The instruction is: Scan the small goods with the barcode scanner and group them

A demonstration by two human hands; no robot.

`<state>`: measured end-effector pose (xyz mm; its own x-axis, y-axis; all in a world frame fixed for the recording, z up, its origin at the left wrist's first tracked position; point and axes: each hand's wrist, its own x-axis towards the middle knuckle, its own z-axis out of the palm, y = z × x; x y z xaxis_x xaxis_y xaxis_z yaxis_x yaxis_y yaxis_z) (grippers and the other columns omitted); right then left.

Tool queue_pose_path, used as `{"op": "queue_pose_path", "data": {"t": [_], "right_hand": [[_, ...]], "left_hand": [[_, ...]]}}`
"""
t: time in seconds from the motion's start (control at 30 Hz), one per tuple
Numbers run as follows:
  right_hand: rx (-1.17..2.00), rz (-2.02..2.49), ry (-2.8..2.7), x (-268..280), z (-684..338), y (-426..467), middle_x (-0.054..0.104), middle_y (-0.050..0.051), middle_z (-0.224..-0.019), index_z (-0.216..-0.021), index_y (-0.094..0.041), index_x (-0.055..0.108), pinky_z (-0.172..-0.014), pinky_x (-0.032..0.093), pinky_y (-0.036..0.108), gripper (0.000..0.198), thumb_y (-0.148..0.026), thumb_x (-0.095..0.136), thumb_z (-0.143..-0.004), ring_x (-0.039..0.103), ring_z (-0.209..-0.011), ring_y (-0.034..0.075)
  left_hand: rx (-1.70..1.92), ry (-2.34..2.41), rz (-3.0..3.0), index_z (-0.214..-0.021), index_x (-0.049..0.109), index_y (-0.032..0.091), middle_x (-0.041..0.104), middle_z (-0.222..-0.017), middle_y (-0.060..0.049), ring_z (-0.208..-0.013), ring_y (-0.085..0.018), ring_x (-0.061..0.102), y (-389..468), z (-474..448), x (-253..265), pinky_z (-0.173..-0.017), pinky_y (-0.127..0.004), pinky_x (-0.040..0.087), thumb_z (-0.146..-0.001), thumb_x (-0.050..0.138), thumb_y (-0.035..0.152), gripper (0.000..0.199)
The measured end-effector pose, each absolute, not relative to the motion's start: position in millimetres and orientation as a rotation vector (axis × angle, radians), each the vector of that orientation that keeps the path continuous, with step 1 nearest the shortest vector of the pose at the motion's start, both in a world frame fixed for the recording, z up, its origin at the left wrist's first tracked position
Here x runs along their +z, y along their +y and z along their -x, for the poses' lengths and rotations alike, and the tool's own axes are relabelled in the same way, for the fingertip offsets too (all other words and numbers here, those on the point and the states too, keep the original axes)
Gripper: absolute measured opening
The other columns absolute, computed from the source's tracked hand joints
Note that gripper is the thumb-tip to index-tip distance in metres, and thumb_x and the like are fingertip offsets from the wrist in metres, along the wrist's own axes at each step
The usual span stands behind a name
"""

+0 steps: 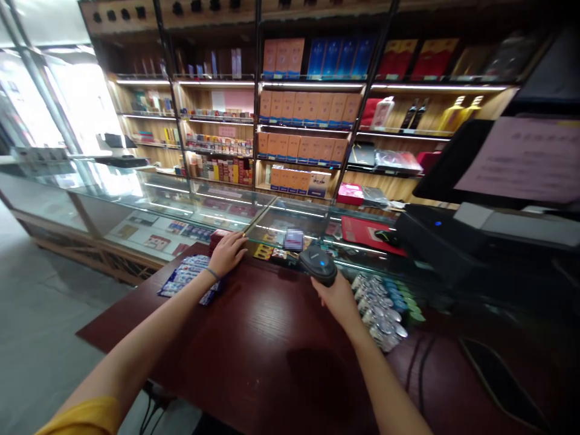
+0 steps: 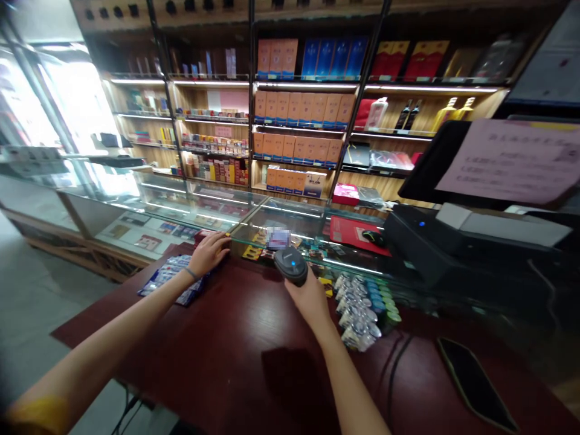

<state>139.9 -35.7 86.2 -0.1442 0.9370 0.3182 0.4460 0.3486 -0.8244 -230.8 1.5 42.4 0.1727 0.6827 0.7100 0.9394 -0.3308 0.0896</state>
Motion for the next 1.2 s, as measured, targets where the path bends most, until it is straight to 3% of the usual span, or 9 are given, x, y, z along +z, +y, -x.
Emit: {"op": "queue_pose_path", "data": {"t": [0.2,0.6,0.9,1.2], "right_hand": [[0.746,1.285,-1.605,117,-192,-32,0.058,-0.005,-0.051,-0.092,-0.022,0.06,-0.041,0.041,0.027,0.026,-0.044,0.065,-0.079,0.052,-0.036,0.016],[0.734,1.31,-1.299,140,-275,-35,0.05,-0.008,-0.045,-0.071,-0.024,0.05,-0.034,0.033,0.024,0.02,-0.035,0.066,-0.076,0.044,-0.031,0.012],[0.736,1.31,-1.209,138,-298,-34,0.051,-0.008,-0.045,-0.072,-0.025,0.049,-0.032,0.033,0.023,0.02,-0.035,0.067,-0.073,0.044,-0.032,0.011],[0.716,1.307,-1.233,140,-293,-34,0.051,-0.007,-0.044,-0.07,-0.025,0.049,-0.033,0.034,0.024,0.02,-0.036,0.066,-0.074,0.044,-0.031,0.012]], "left_hand": [[-1.194,-1.374,2.258,-0.125,0.066,0.025,0.063,-0.132,-0.011,-0.127,-0.027,0.056,5,136,40,-0.113,-0.046,0.043,-0.097,0.053,0.031,0.032],[-1.238,-1.273,2.621,-0.131,0.061,0.019,0.057,-0.137,-0.015,-0.131,-0.029,0.052,32,-32,-12,-0.113,-0.048,0.044,-0.093,0.053,0.021,0.038],[-1.006,-1.318,2.735,-0.134,0.058,0.025,0.057,-0.14,-0.014,-0.134,-0.03,0.052,61,-76,-52,-0.114,-0.051,0.041,-0.085,0.061,0.013,0.05],[-0.901,-1.31,2.782,-0.111,0.069,0.023,0.069,-0.116,-0.016,-0.114,-0.029,0.065,53,-80,-43,-0.101,-0.045,0.05,-0.091,0.055,0.011,0.027]]}}
